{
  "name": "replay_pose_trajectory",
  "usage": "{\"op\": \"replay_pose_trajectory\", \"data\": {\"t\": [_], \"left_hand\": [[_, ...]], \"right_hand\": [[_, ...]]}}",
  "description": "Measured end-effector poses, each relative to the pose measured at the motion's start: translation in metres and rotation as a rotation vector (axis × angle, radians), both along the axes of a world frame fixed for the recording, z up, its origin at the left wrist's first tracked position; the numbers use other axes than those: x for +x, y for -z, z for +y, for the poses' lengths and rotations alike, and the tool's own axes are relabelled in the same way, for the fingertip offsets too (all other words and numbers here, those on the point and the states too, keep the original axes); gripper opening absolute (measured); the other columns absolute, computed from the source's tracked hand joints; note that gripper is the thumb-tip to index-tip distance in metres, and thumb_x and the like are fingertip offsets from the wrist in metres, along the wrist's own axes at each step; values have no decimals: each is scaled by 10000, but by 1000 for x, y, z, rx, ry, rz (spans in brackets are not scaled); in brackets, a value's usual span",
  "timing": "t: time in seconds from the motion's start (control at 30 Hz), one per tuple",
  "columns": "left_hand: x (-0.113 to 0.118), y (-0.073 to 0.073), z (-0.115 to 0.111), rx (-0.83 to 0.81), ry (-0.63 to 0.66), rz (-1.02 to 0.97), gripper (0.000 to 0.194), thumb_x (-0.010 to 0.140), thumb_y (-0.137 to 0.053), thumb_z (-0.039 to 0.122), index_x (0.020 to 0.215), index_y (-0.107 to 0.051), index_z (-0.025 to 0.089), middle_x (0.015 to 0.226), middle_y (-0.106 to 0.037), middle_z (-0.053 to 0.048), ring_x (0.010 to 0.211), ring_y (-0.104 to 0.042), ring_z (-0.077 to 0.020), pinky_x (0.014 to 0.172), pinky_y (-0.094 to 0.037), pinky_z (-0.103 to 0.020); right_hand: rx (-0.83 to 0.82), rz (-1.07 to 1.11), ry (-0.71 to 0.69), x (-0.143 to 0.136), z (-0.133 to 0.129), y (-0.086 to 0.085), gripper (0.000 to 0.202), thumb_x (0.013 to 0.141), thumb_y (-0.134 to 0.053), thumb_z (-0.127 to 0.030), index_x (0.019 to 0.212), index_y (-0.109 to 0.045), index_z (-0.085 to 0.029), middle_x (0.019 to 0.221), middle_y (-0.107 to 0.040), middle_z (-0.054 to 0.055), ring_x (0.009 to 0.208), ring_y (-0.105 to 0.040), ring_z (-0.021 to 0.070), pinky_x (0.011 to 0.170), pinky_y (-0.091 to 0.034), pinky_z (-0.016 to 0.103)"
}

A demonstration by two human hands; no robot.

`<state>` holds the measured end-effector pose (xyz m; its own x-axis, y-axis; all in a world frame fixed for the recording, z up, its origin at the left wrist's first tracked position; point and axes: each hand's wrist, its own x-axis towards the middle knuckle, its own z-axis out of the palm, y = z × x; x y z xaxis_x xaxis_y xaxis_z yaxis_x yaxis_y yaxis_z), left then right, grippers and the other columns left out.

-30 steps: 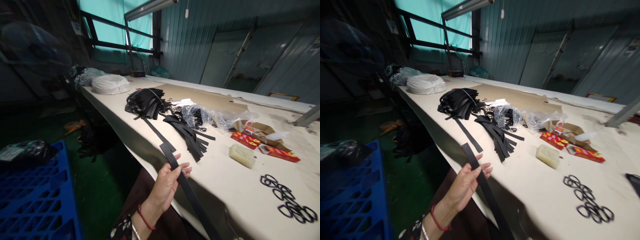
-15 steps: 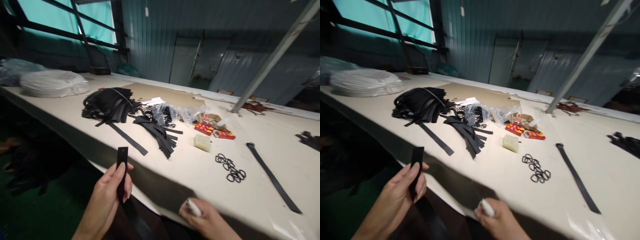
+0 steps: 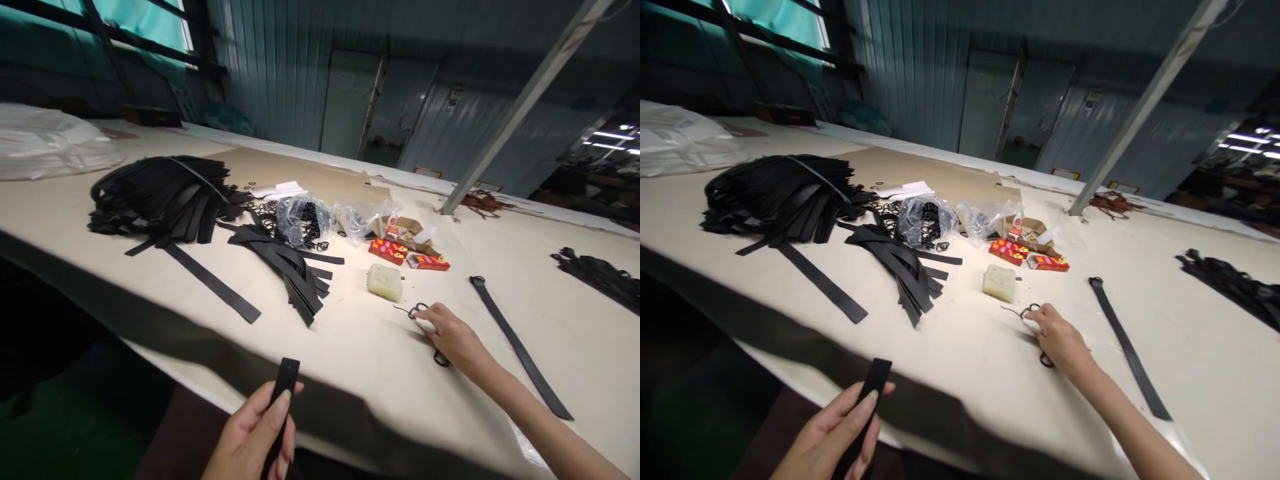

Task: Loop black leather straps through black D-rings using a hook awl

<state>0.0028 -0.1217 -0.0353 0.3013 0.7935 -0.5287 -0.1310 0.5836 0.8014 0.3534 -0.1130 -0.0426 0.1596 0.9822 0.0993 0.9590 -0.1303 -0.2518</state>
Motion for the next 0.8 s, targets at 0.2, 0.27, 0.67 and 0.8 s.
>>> {"op": "replay_pose_trajectory", "data": {"t": [0.2, 0.27, 0.67, 0.8], "left_hand": [[8, -11, 5, 64, 64, -1, 327, 774, -539, 442, 880, -584, 136, 457, -528, 42, 366, -424, -59, 366, -273, -148], [8, -12, 7, 94, 69, -12, 297, 791, -522, 417, 849, -590, 134, 556, -578, 10, 394, -466, -62, 363, -272, -148], [-14, -8, -17, 515, 251, 349, 287, 839, -464, 392, 863, -654, 178, 481, -439, 53, 457, -443, -97, 442, -360, -162], [-22, -9, -19, 604, 204, 315, 260, 822, -491, 366, 846, -692, 201, 649, -611, 4, 623, -558, -143, 613, -446, -171]], "right_hand": [[70, -105, -60, 10, 4, 1, 266, 681, -416, -198, 901, -565, -181, 929, -522, 124, 782, -557, 280, 606, -444, 377], [140, -98, -81, -2, 6, -10, 198, 700, -418, -234, 841, -546, -181, 861, -529, 133, 775, -541, 289, 641, -447, 409], [15, 788, -374, -213, -40, -41, 95, 852, -405, -182, 841, -497, -202, 692, -570, -12, 601, -531, 116, 558, -430, 201], [196, 739, -437, -221, -47, -31, 127, 817, -408, -111, 834, -502, -194, 804, -595, 27, 756, -577, 137, 662, -438, 209]]}}
